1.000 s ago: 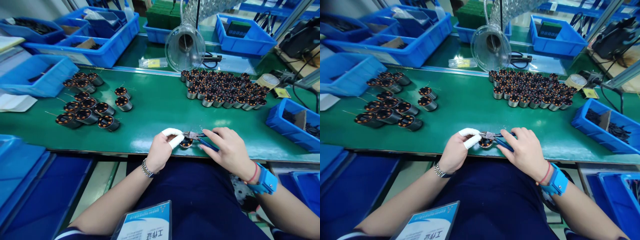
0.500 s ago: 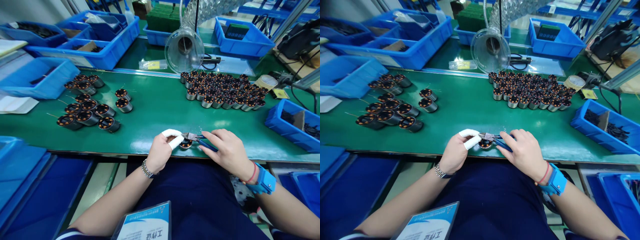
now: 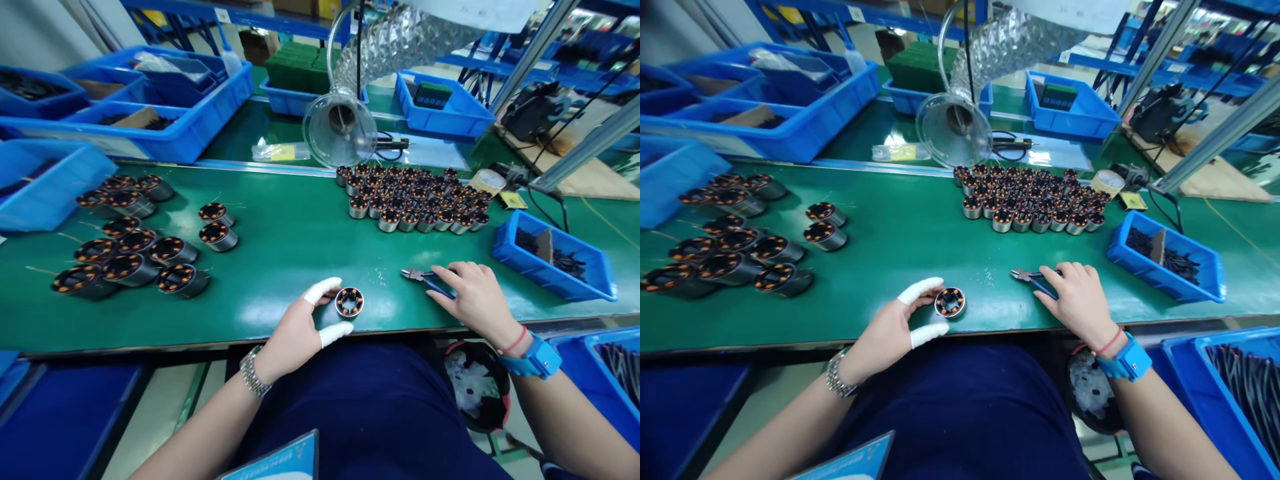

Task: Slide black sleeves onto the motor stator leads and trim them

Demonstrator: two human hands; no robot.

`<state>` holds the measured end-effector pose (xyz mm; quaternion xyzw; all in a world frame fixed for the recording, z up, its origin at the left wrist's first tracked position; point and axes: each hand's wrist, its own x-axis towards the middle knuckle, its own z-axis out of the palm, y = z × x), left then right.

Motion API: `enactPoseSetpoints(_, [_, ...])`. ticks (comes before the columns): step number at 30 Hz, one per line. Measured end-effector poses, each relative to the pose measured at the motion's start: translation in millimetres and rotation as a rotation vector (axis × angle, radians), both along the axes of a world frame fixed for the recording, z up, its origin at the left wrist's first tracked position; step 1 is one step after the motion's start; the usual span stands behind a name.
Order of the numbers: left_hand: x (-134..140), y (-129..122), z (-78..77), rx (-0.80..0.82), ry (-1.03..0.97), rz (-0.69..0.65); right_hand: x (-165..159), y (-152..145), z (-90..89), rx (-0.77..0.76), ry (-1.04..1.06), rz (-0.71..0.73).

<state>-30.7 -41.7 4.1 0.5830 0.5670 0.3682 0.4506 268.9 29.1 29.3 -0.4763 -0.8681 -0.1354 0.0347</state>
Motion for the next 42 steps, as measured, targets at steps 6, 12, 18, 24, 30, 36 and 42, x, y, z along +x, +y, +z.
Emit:
enactPoseSetpoints(6, [6.2, 6.5, -3.1, 0.150, 0.327, -0.033, 16.6, 0.2, -6.5, -0.104, 0.067, 0.003])
enactPoseSetpoints(12, [-3.5, 43.2, 10.2, -0.004, 0.099, 0.070, 24.3, -4.5, -15.6, -0.057, 0.181, -0.051])
enactPoseSetpoints(18, [-19.1, 152.8, 7.7, 0.022, -0.028, 0.330, 32.3, -8.6, -34.7, 0.054, 0.340, -0.050])
enactPoseSetpoints(24, [-8.6, 224.7, -8.2, 0.057, -0.045, 0.384, 62.5, -12.6, -29.6, 0.117, 0.374, -0.049])
enactPoseSetpoints(30, [-2.5, 223.5, -11.3, 0.026, -0.019, 0.234, 124.0, 25.2, -6.6, 0.229, 0.457, -0.263])
enactPoseSetpoints(36, [-21.1, 161.4, -0.2, 0.063, 0.266, 0.213, 180.9, 104.0, 8.0, -0.113, 0.247, -0.455])
enactPoseSetpoints(42, [-93.2, 88.4, 33.2, 0.260, 0.828, 0.391, 191.1, 152.4, 2.6, -0.413, 0.078, -0.542])
